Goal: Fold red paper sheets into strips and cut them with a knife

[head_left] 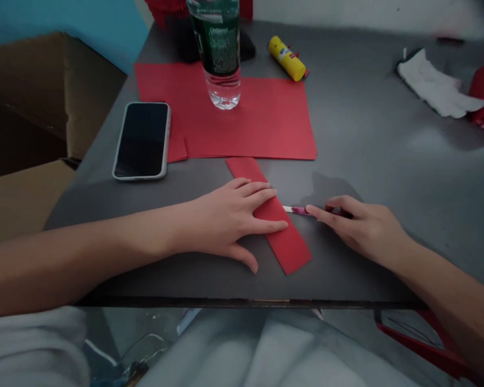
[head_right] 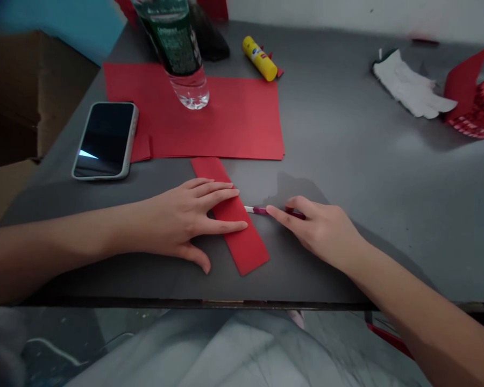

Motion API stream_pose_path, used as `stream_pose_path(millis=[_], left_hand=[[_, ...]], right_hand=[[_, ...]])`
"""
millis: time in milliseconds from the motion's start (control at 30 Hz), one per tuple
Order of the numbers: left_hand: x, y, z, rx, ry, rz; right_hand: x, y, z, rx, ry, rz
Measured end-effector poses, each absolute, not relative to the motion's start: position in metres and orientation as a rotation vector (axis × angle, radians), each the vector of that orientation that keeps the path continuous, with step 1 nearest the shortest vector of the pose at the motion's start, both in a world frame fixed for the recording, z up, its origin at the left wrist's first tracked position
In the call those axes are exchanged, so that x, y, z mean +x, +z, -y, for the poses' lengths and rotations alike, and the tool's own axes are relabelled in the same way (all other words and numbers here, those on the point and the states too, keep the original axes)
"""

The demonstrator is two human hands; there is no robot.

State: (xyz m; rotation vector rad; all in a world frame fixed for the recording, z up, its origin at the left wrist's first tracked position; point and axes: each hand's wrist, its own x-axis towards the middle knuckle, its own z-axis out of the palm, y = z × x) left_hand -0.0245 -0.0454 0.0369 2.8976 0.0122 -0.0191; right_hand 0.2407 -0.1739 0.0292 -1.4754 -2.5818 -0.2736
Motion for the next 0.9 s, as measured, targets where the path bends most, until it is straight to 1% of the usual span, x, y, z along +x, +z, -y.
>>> stream_pose_path(millis=[400, 700, 900], left_hand=[[-0.025, 0.032, 0.048, 2.910, 0.045, -0.013], [-0.020, 0.026, 0.052, 2.877, 0.033, 0.222], [-0.019, 0.025, 0.047, 2.936, 0.063, 0.177]], right_hand=[[0.239, 0.020, 0.164, -1.451, -0.302, 2.579], [0.229, 0.030, 0.210, -1.628, -0.202, 2.572], [0.228, 0.030, 0.216, -1.661, -0.195, 2.565]])
